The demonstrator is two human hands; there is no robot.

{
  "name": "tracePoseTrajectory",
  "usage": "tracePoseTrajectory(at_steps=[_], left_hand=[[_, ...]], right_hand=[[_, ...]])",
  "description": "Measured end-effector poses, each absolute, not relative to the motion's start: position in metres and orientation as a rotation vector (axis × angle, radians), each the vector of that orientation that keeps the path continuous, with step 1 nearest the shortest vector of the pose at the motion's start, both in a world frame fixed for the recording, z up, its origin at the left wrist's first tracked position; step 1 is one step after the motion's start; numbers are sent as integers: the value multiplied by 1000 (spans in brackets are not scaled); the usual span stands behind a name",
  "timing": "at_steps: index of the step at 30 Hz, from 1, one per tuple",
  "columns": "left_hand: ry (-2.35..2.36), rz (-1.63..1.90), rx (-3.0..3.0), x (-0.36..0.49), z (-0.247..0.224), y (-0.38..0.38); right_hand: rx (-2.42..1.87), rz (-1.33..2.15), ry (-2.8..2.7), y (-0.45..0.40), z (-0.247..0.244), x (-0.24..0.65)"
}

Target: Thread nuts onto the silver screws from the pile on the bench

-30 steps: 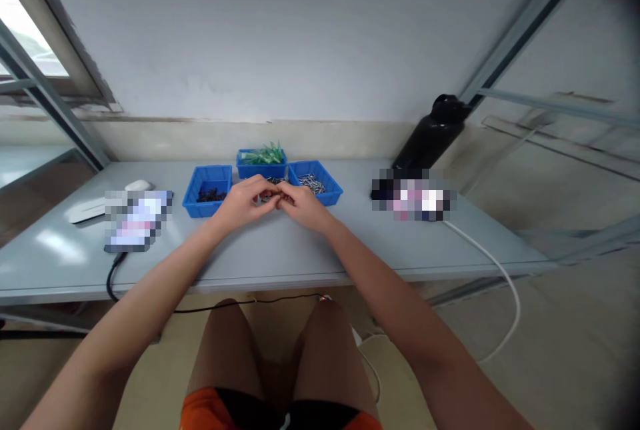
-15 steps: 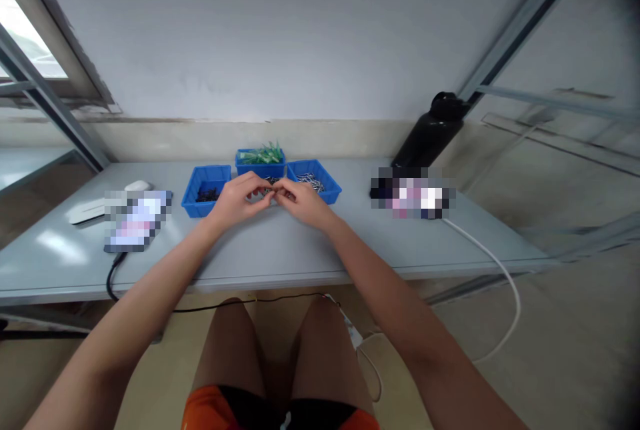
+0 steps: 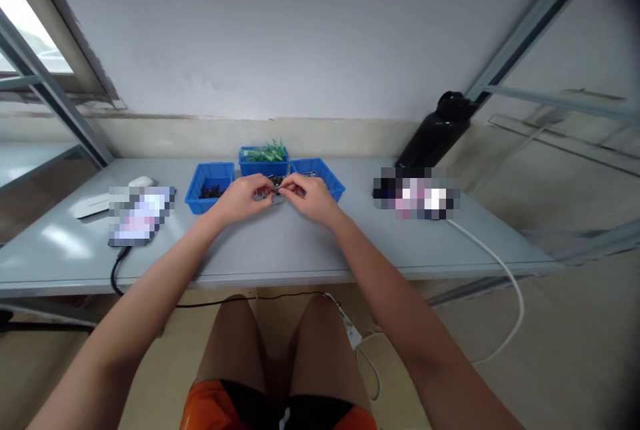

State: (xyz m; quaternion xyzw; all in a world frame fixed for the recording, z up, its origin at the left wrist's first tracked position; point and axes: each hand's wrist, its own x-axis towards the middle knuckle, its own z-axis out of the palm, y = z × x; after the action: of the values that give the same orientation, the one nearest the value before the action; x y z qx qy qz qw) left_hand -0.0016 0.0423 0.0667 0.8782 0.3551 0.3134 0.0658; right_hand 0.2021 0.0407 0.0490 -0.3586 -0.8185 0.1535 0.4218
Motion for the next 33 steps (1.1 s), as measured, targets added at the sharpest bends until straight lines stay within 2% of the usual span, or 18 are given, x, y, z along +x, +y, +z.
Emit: tracePoseTrajectory(at_steps=[4,9,16,21,25,30,33], left_hand=[[1028,853,2673,0,66,42],[1130,929,2654,-5,70,45],[1862,1217,2438,-52,80,65],[2128,1138,2358,-76,75,73],[1873,1068,2578,-55,77,65],[1240,716,2890,-6,66,48],[1051,574,2981,11,47,44]], right_hand=[[-899,375,-2075,40,49,201],[-913,369,-2046,42,49,202],[-1031,343,-1949,46,50,207],[-1021,372,-1955,47,48,207],[-1015,386,-1962,48,47,206],[-1028,369,-1963,49,47,207],[-1029,352,-1967,51,46,207]])
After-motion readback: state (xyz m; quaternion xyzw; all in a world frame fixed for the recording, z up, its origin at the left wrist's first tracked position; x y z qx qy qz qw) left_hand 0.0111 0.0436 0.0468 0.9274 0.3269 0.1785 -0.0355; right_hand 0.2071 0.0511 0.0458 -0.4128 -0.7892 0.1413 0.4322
